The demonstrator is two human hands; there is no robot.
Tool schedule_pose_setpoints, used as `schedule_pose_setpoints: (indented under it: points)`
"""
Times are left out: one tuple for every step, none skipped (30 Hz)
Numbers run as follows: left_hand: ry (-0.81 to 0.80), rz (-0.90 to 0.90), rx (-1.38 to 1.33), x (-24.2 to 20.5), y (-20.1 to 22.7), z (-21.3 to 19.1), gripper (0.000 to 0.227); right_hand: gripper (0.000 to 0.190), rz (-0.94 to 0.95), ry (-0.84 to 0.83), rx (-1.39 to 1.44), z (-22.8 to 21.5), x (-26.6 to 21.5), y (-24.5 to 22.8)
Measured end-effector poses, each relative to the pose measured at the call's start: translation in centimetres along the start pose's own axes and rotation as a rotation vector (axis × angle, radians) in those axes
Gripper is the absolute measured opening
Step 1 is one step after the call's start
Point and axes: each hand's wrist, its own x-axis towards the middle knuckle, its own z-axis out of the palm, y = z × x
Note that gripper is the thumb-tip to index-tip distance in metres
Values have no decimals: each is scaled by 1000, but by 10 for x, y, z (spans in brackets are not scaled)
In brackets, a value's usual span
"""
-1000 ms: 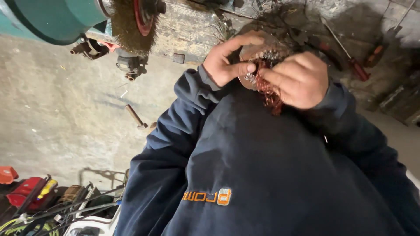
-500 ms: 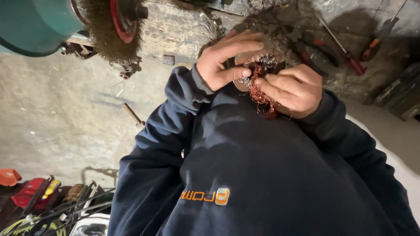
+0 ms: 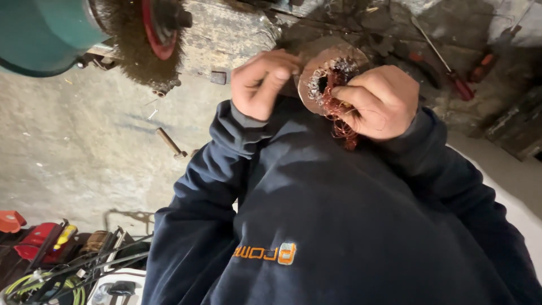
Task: The person dismantles an old electric motor armature on a workbench, hammering the component and pulling copper wire windings out by hand and with pliers, gathering the removed copper wire on the bench.
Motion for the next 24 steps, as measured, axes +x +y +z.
schedule_pose_setpoints:
  points:
    - [85, -41, -62, -5, -1, -5, 26, 28, 15, -15, 9, 0, 2, 0]
    - [170, -82, -126, -9, -3, -9, 27, 27, 31, -31, 16, 0, 3, 0]
    - [174, -83, -125, -11, -3, -12, 27, 27, 28, -33, 19, -3, 12, -4]
    - [254, -272, -83, -12, -3, -16, 27, 32, 53, -40, -5, -6, 21, -8]
    - [334, -461, -39, -14, -4, -19, 27, 38, 79, -48, -29, -9, 30, -12]
    - [335, -462, -40, 1, 14, -17, 27, 38, 78, -49, -28, -11, 42, -17]
    - [285, -122, 259, 16, 33, -15, 25, 38, 97, -71, -86, -12, 53, -22]
    - [211, 222, 550, 31, 51, -12, 41, 39, 117, -93, -145, -15, 63, -28]
    - [210, 222, 548, 32, 54, -10, 41, 39, 119, -94, -146, -14, 63, -28]
    - [159, 285, 569, 33, 56, -8, 38, 31, 116, -121, -226, -14, 63, -28]
    - [108, 348, 589, 35, 58, -5, 37, 25, 114, -148, -305, -14, 63, -27]
    - [104, 349, 586, 38, 45, -1, 37, 25, 119, -148, -308, -12, 55, -25]
    - [-70, 280, 423, 42, 33, 3, 35, 21, 127, -145, -272, -10, 47, -23]
    - [-237, 211, 261, 46, 20, 6, 35, 17, 129, -142, -236, -7, 40, -19]
    - [-237, 214, 261, 52, 13, 12, 35, 17, 128, -141, -239, -7, 37, -19]
    - [-321, 167, 212, 57, 5, 17, 33, 18, 153, -79, -174, -6, 35, -18]
    - [-406, 122, 161, 62, -2, 24, 31, 20, 178, -16, -108, -6, 31, -17]
    - [-408, 122, 160, 61, -4, 22, 31, 20, 179, -16, -109, -2, 21, -11]
    - [-404, 126, 117, 60, -5, 21, 30, 16, 201, 15, -2, 2, 11, -4]
    - [-408, 131, 71, 59, -7, 20, 30, 14, 229, 49, 104, 5, -1, 1]
    - [-417, 130, 67, 59, -6, 20, 30, 14, 237, 52, 100, 12, -12, 7]
    - [-403, 129, 62, 60, -5, 20, 29, 15, 266, 117, 153, 19, -22, 13]
    - [-389, 127, 57, 60, -4, 20, 29, 17, 294, 182, 205, 27, -32, 18]
    - [-393, 128, 55, 59, -7, 21, 29, 17, 297, 184, 202, 33, -41, 20]
